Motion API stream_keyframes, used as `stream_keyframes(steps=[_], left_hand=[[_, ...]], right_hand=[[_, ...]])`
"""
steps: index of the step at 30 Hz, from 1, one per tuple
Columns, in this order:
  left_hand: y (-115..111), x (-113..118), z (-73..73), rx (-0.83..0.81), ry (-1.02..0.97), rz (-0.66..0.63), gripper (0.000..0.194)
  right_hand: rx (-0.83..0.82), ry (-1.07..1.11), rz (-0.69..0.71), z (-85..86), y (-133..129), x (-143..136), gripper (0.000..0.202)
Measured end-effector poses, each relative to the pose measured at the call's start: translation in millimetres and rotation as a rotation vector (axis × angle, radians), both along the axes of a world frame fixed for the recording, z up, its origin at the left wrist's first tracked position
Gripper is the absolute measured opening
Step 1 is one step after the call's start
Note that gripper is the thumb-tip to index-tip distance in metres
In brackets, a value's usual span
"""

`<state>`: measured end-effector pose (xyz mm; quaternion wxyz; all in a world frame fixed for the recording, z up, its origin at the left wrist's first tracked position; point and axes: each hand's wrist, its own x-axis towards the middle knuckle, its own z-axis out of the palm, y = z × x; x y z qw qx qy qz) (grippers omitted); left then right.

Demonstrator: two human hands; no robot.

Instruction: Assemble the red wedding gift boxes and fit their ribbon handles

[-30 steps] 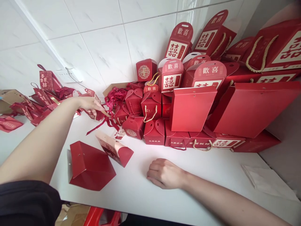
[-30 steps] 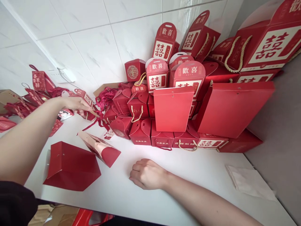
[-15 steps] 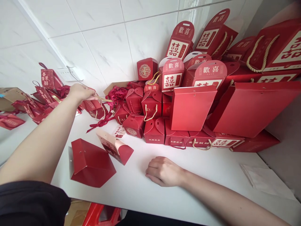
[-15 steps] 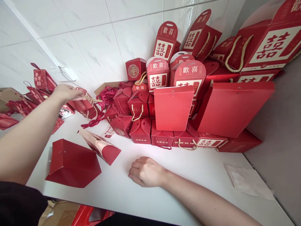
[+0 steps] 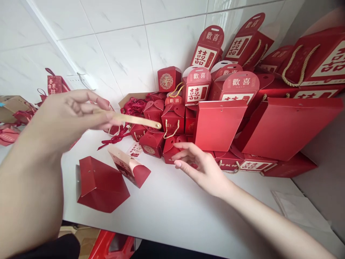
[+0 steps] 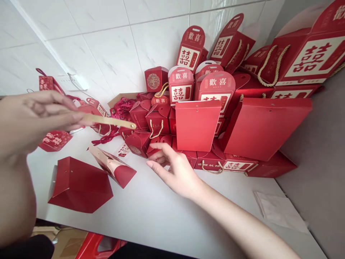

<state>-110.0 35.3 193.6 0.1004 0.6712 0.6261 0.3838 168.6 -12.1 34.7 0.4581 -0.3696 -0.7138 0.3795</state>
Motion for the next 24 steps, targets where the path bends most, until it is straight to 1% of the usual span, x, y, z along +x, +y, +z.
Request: stream_keyframes(steps=[3, 4, 5, 6, 7, 8, 9, 10, 12, 13, 15, 18, 20, 23, 24], left_hand=[[-47.0, 20.1, -18.9, 0.134, 0.013, -0.060, 0.031], [-61.4, 28.0, -27.8, 0.194, 0.003, -0.035, 0.026], [-74.0, 35.5, -37.5, 0.213, -0.005, 0.021, 0.021], [-84.4, 41.9, -47.9, 0.195, -0.007, 0.036, 0.016], [-92.3, 46.6, -58.5, 0.184, -0.020, 0.026, 0.011], [-97.6, 49.2, -69.2, 0.183, -0.043, -0.014, 0.007], [-100.4, 49.9, -79.5, 0.185, -0.070, -0.085, 0.005], [-101.0, 48.9, -89.1, 0.186, -0.089, -0.166, 0.008], [-97.2, 43.6, -105.0, 0.175, -0.073, -0.306, 0.014], [-93.7, 40.5, -111.0, 0.158, -0.035, -0.342, 0.015], [-85.7, 35.6, -119.0, 0.128, 0.067, -0.352, 0.013], [-75.5, 33.1, -123.3, 0.080, 0.173, -0.356, 0.008], [-70.8, 34.0, -122.5, -0.026, 0.223, -0.408, 0.006], [-65.0, 39.9, -116.3, -0.259, 0.285, -0.539, 0.013], [-63.0, 43.8, -113.1, -0.301, 0.284, -0.571, 0.016]], right_hand=[[-0.016, 0.102, -0.005, 14.8, -8.5, 3.6, 0.050], [-0.011, 0.124, -0.007, 16.7, -11.8, 4.2, 0.050], [0.008, 0.143, -0.019, 17.3, -14.8, 4.7, 0.048], [0.041, 0.157, -0.043, 16.8, -17.3, 5.4, 0.042], [0.087, 0.163, -0.076, 15.5, -19.3, 6.2, 0.034], [0.145, 0.161, -0.112, 13.6, -20.8, 7.4, 0.025], [0.207, 0.153, -0.148, 11.3, -21.7, 8.9, 0.019], [0.268, 0.141, -0.178, 8.9, -22.2, 10.7, 0.017], [0.377, 0.116, -0.222, 4.7, -22.5, 15.3, 0.021], [0.423, 0.105, -0.244, 3.4, -22.4, 17.8, 0.024], [0.507, 0.061, -0.290, 3.0, -21.9, 22.8, 0.024], [0.627, -0.056, -0.336, 7.7, -20.8, 29.4, 0.016], [0.675, -0.115, -0.326, 12.4, -19.8, 32.8, 0.011], [0.702, -0.153, -0.272, 17.5, -18.4, 36.4, 0.008], [0.710, -0.171, -0.249, 18.2, -18.0, 37.4, 0.009]])
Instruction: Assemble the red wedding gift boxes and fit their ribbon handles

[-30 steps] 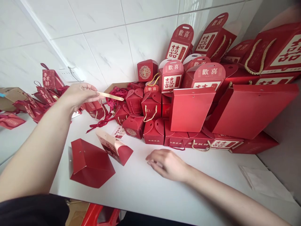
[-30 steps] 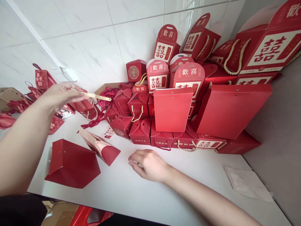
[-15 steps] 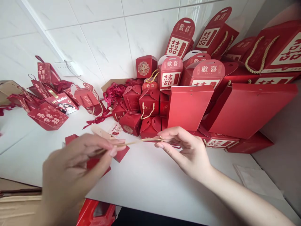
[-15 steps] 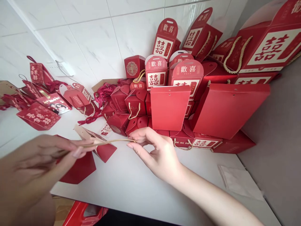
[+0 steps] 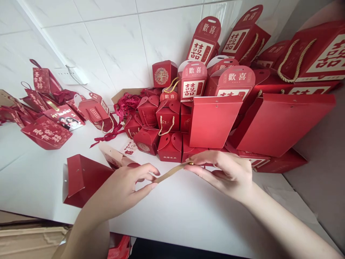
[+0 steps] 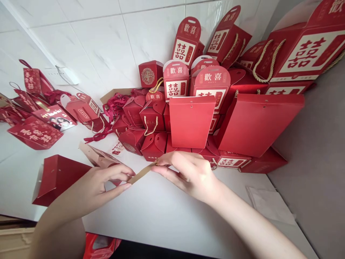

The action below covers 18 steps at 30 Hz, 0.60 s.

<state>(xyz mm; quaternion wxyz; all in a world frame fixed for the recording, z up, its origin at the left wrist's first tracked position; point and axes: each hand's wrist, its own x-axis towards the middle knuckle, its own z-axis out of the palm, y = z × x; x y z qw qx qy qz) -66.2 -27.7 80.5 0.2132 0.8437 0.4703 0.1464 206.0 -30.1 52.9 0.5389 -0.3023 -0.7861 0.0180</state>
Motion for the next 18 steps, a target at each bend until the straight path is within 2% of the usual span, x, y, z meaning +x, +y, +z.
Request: stream_keyframes(steps=[4, 7, 10, 14, 18], left_hand=[[10.0, 25.1, 12.3, -0.009, -0.158, -0.003, 0.022], [19.1, 45.2, 12.6, 0.007, -0.323, -0.042, 0.020], [27.1, 55.2, 4.2, 0.031, -0.440, -0.113, 0.015], [31.7, 54.7, -11.4, 0.086, -0.532, -0.171, 0.007], [30.4, 54.6, -25.2, 0.195, -0.573, -0.201, 0.007]], right_hand=[[-0.009, -0.106, 0.097, -2.3, 2.2, 2.6, 0.013], [-0.032, -0.134, 0.163, -5.7, 4.0, 3.3, 0.017], [-0.030, -0.166, 0.172, -6.2, 6.0, 3.9, 0.012], [-0.006, -0.228, 0.157, -3.7, 9.3, 5.9, 0.008], [-0.083, -0.244, 0.211, -5.0, 11.6, 5.1, 0.012]])
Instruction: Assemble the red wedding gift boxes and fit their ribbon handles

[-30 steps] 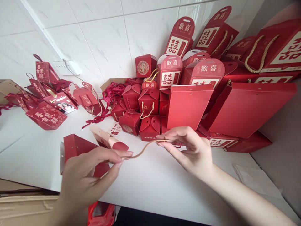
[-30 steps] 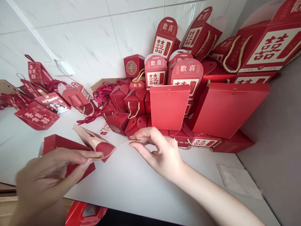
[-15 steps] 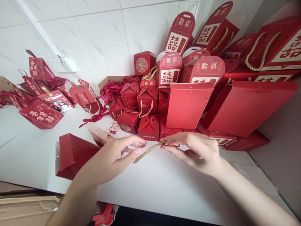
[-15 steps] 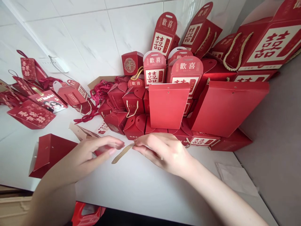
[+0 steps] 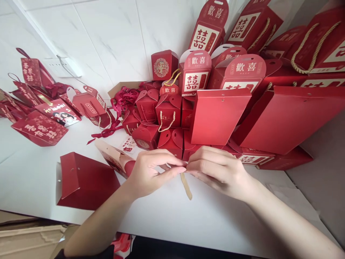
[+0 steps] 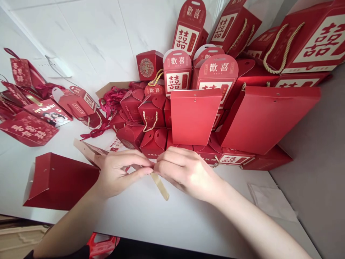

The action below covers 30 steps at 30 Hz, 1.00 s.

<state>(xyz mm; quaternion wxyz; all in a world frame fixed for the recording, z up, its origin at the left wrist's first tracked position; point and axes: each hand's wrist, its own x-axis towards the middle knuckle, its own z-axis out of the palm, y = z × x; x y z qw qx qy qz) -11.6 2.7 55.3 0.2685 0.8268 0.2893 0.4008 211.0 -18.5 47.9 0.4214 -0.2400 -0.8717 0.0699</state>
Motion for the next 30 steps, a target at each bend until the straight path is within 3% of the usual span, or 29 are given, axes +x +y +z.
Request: stream_keyframes(steps=[3, 6, 10, 17, 21, 24, 27, 30], left_hand=[[-1.3, 4.2, -9.1, 0.230, -0.070, 0.066, 0.010], [-1.1, 9.4, -17.5, 0.475, -0.149, 0.183, 0.016], [0.1, 13.3, -25.0, 0.584, -0.120, 0.266, 0.019], [-0.4, 15.3, -31.5, 0.485, -0.122, 0.277, 0.017], [-0.4, 16.9, -34.5, 0.320, -0.172, 0.265, 0.013], [1.1, 15.7, -34.4, 0.160, -0.229, 0.210, 0.010], [2.7, 12.7, -34.4, -0.030, -0.301, 0.138, 0.008], [3.2, 10.4, -35.4, -0.062, -0.326, 0.094, 0.009]], right_hand=[[-0.203, 0.148, -0.008, -4.5, 0.5, -5.7, 0.007], [-0.486, 0.321, -0.056, -10.3, 0.9, -14.0, 0.021], [-0.624, 0.421, -0.083, -17.9, 2.4, -20.8, 0.022], [-0.674, 0.490, -0.113, -21.9, 5.0, -22.6, 0.013], [-0.705, 0.491, -0.102, -21.7, 6.0, -22.6, 0.009], [-0.702, 0.472, -0.052, -21.0, 9.2, -18.2, 0.009], [-0.654, 0.438, 0.039, -19.9, 13.7, -12.3, 0.023], [-0.578, 0.388, 0.131, -18.9, 16.6, -9.1, 0.027]])
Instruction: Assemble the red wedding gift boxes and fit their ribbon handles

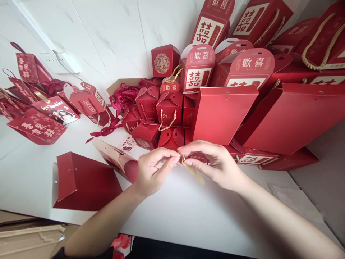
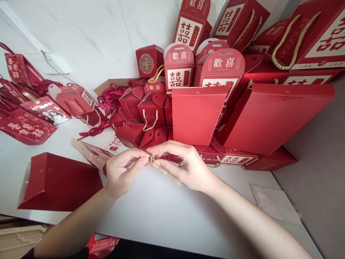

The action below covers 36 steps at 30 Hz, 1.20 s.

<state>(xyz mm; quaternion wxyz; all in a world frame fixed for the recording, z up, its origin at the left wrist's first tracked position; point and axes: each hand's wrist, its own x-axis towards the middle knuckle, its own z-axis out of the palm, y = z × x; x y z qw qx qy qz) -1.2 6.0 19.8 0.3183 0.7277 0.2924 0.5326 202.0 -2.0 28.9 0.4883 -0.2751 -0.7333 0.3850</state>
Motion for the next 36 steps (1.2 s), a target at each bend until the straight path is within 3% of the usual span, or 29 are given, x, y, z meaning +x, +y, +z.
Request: stream_keyframes(steps=[7, 13, 18, 24, 31, 36], left_hand=[[-0.7, -0.6, 0.3, 0.215, 0.088, 0.022, 0.010], [-1.8, 2.2, -1.0, 0.230, 0.030, 0.029, 0.014], [1.2, 1.0, 2.8, 0.317, 0.070, -0.049, 0.010], [7.8, -5.2, 9.7, 0.379, 0.213, -0.017, 0.012], [10.5, -7.9, 11.6, 0.383, 0.219, -0.196, 0.007], [13.0, -7.1, 9.8, 0.395, 0.199, -0.230, 0.007]], right_hand=[[0.132, -0.033, -0.002, 4.2, -1.0, 4.5, 0.018], [0.202, -0.064, -0.026, 5.7, -3.1, 5.0, 0.009], [0.256, -0.078, -0.066, 8.3, -5.4, 4.7, 0.006], [0.238, -0.178, -0.023, 13.0, -8.2, 8.1, 0.011], [0.240, -0.229, 0.037, 16.6, -8.3, 9.2, 0.025], [0.261, -0.281, 0.118, 16.1, -6.0, 14.5, 0.024]])
